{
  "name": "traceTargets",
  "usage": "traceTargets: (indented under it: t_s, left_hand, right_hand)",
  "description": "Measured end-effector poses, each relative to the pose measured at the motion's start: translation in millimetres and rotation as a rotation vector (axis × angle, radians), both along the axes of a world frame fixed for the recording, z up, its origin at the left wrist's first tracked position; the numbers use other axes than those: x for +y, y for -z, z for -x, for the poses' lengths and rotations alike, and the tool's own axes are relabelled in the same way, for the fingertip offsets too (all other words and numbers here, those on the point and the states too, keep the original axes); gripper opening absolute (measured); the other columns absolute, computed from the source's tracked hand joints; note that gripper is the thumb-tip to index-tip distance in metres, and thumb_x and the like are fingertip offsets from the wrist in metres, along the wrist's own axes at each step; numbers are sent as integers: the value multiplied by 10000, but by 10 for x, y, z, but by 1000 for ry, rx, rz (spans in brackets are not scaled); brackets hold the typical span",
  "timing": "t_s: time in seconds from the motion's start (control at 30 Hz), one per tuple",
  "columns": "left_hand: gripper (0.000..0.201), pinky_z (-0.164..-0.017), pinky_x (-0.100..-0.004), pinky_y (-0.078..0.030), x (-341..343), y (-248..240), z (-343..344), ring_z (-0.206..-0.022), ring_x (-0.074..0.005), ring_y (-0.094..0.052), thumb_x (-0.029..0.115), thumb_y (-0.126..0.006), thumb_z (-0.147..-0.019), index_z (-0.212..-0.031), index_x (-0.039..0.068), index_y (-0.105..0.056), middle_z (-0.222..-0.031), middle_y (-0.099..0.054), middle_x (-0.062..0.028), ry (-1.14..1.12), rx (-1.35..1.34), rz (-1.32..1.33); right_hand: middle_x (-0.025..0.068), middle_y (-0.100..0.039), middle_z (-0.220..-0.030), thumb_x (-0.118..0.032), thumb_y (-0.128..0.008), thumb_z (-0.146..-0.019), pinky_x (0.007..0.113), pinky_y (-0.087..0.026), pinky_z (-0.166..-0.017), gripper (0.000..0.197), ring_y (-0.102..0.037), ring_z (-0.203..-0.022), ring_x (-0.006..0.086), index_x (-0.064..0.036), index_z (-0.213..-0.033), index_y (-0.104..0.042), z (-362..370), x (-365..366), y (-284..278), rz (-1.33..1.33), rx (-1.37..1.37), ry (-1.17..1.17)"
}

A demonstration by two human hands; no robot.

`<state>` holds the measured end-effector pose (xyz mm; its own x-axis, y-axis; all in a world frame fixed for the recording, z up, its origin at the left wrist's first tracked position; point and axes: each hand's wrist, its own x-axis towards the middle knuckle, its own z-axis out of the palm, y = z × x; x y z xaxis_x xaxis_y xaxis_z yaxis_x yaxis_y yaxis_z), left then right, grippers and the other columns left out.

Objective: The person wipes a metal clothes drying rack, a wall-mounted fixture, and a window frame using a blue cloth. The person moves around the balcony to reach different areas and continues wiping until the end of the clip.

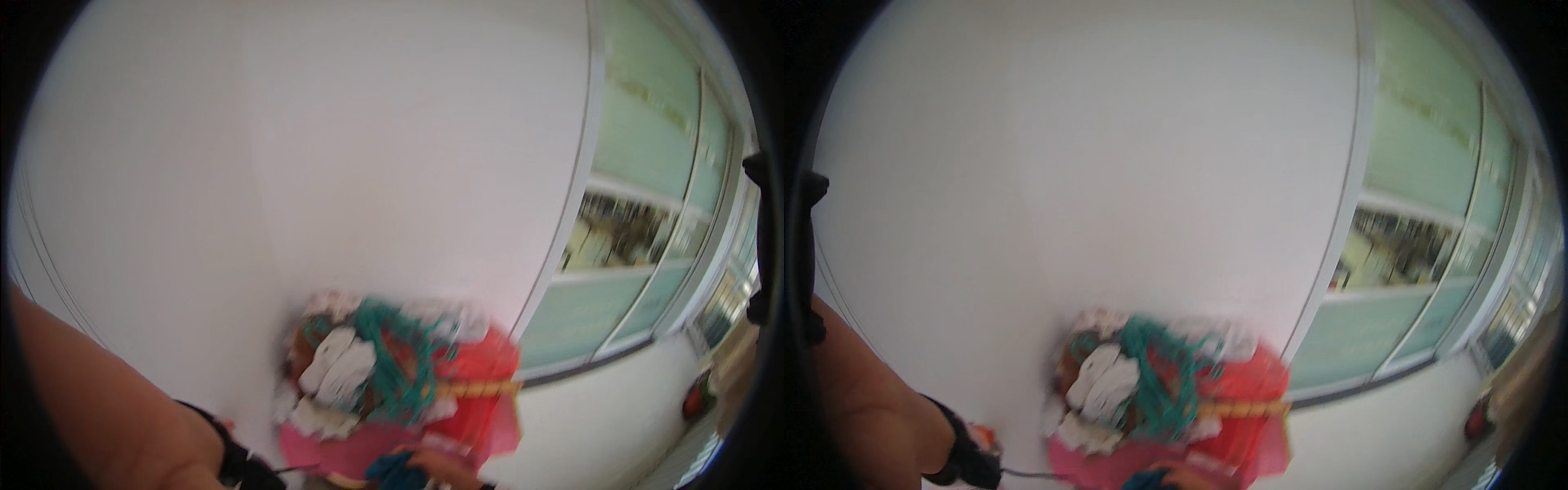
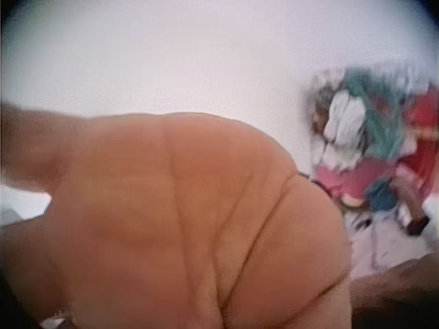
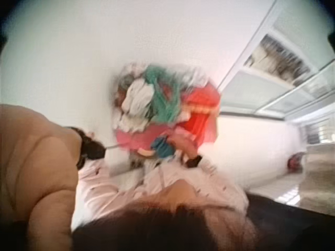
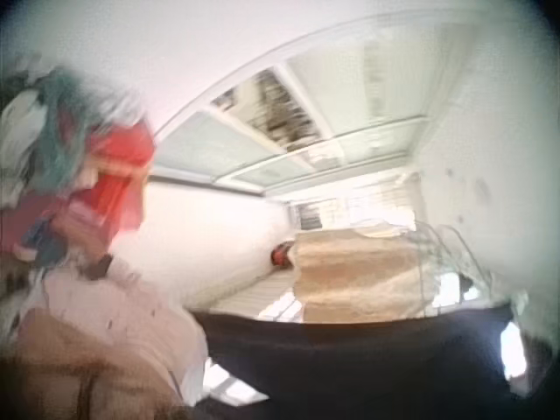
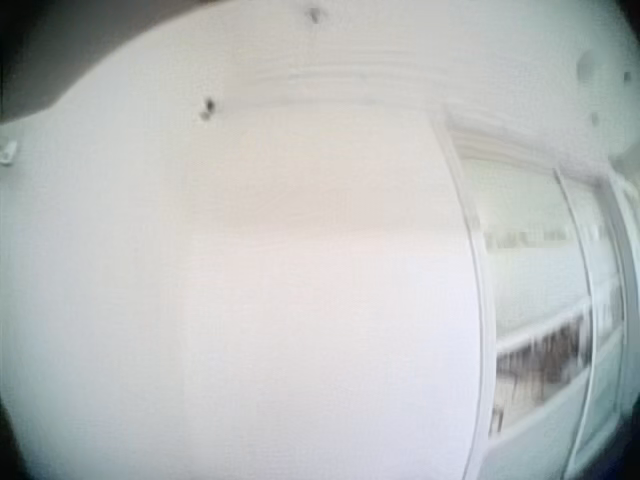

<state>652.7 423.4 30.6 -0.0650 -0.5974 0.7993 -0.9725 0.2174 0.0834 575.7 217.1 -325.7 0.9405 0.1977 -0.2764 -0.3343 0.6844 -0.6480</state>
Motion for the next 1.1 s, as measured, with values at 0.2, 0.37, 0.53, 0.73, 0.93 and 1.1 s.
traceTargets:
  t_s: [0.2, 0.37, 0.53, 0.73, 0.93, 1.1]
  left_hand:
    - [319, -728, -350, -486, -83, -339, -16, -902, -256, -576, 245, -686, -848, -1046, 9, -604, -988, -616, -171, -53, -32, 122]
    - [301, -736, -348, -490, -76, -639, 43, -915, -252, -576, 219, -694, -844, -1048, 16, -605, -998, -618, -163, -86, -66, 246]
    - [285, -744, -346, -493, -34, -926, 70, -927, -248, -577, 193, -702, -841, -1050, 24, -606, -1009, -620, -155, -90, -83, 370]
    - [272, -753, -344, -497, 253, -1135, 83, -942, -243, -577, 162, -712, -837, -1052, 32, -608, -1021, -623, -145, -83, -110, 641]
    - [375, -874, -388, -484, 775, -389, -91, -1072, -302, -576, 102, -730, -800, -1151, 47, -608, -1174, -611, -153, -120, 90, 388]
    - [465, -950, -401, -442, 605, 1082, -292, -1125, -289, -561, 115, -690, -843, -1275, 34, -534, -1271, -567, -140, -23, 1129, -281]
  right_hand:
    - [118, -595, -1176, -58, -628, -825, 336, -471, -934, 397, -588, -1066, 224, -32, -1213, -548, -76, -89, -493, 225, -67, 74]
    - [122, -584, -1195, -60, -622, -824, 335, -466, -936, 397, -580, -1073, 233, -42, -1215, -552, -30, -97, -803, 377, -149, 112]
    - [126, -572, -1213, -62, -616, -823, 334, -460, -938, 398, -572, -1079, 242, -52, -1216, -556, -19, -17, -1067, 477, -192, 124]
    - [131, -559, -1235, -64, -609, -823, 333, -453, -940, 399, -563, -1086, 252, -64, -1219, -561, 35, 113, -1194, 572, -207, 129]
    - [136, -545, -1256, -66, -602, -822, 332, -447, -942, 401, -554, -1094, 263, -76, -1221, -565, 1, 335, -1269, 632, -218, 89]
    - [140, -534, -1274, -68, -596, -821, 331, -441, -944, 402, -546, -1100, 272, -86, -1222, -569, -33, 571, -1355, 683, -247, 25]
